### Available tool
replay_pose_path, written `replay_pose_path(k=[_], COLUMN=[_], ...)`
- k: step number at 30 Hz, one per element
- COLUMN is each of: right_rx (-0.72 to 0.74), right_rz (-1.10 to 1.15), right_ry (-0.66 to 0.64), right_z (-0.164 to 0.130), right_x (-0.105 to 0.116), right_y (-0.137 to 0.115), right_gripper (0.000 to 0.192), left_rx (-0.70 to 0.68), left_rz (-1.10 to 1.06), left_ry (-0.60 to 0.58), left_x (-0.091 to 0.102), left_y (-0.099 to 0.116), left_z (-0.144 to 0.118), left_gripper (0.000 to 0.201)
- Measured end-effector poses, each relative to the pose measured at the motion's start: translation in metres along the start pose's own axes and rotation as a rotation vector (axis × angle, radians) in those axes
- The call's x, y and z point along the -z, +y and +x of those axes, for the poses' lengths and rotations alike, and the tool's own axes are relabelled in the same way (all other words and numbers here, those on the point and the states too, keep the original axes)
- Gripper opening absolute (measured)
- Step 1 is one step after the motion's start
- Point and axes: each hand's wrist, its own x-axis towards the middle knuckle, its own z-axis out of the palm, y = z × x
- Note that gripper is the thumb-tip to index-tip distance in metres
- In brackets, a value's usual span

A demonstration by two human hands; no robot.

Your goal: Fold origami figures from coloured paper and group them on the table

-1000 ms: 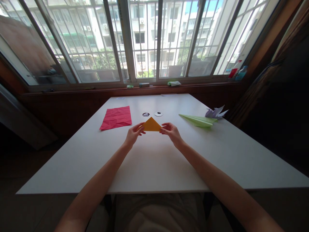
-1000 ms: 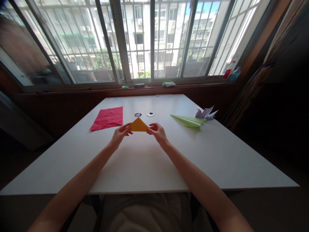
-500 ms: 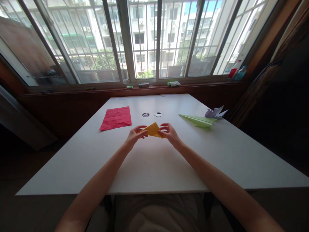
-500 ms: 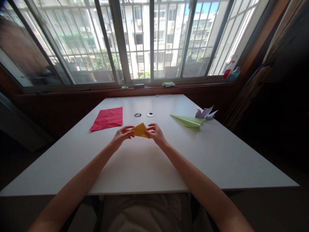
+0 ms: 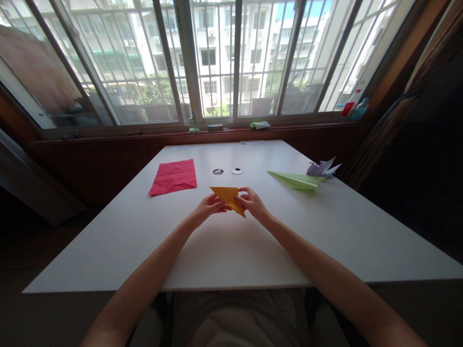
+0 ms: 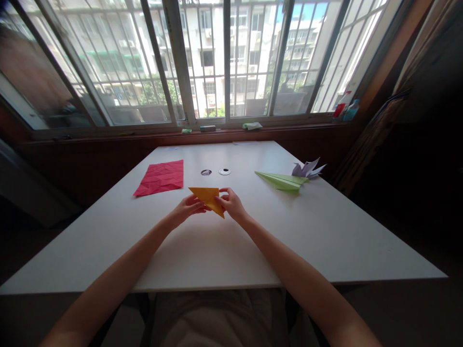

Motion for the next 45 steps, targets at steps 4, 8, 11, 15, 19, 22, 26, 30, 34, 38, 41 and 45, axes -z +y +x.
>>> replay_pose_path(k=[4, 8, 11, 15, 19, 22, 26, 30, 34, 38, 41, 45], right_rx=[0.199, 0.39, 0.412, 0.383, 0.416, 0.448, 0.488, 0.485, 0.47, 0.448, 0.411, 0.318], right_rz=[-0.27, -0.387, -0.366, -0.316, -0.3, -0.287, -0.269, -0.244, -0.221, -0.262, -0.246, -0.023], right_ry=[0.229, 0.215, 0.093, -0.009, -0.027, -0.033, -0.08, -0.1, -0.086, -0.001, 0.087, 0.059], right_z=[-0.002, -0.006, -0.01, -0.014, -0.014, -0.013, -0.012, -0.012, -0.012, -0.01, -0.007, -0.004], right_x=[-0.001, -0.004, -0.006, -0.009, -0.009, -0.009, -0.011, -0.012, -0.01, -0.007, -0.005, -0.003], right_y=[0.001, -0.005, -0.009, -0.012, -0.011, -0.009, -0.007, -0.007, -0.009, -0.008, -0.005, -0.007], right_gripper=[0.033, 0.02, 0.019, 0.025, 0.033, 0.036, 0.042, 0.044, 0.038, 0.032, 0.027, 0.021], left_rx=[0.015, 0.007, -0.001, -0.008, -0.039, -0.08, -0.133, -0.078, -0.075, -0.074, -0.064, -0.085], left_rz=[0.003, -0.004, -0.018, 0.004, 0.086, 0.183, 0.216, 0.09, 0.046, 0.03, 0.017, -0.044], left_ry=[-0.037, -0.03, -0.012, 0.005, 0.02, 0.068, 0.113, 0.03, 0.019, 0.018, 0.02, 0.025], left_x=[-0.001, -0.002, -0.002, -0.002, -0.002, -0.001, 0.0, -0.002, -0.004, -0.004, -0.003, 0.002], left_y=[0.002, 0.0, 0.0, 0.001, -0.002, -0.005, -0.006, -0.004, -0.002, 0.0, 0.0, -0.001], left_z=[-0.002, -0.002, -0.002, -0.002, 0.001, 0.003, 0.003, 0.002, 0.002, 0.0, -0.001, -0.001], left_gripper=[0.05, 0.052, 0.059, 0.062, 0.061, 0.061, 0.058, 0.065, 0.07, 0.071, 0.065, 0.044])
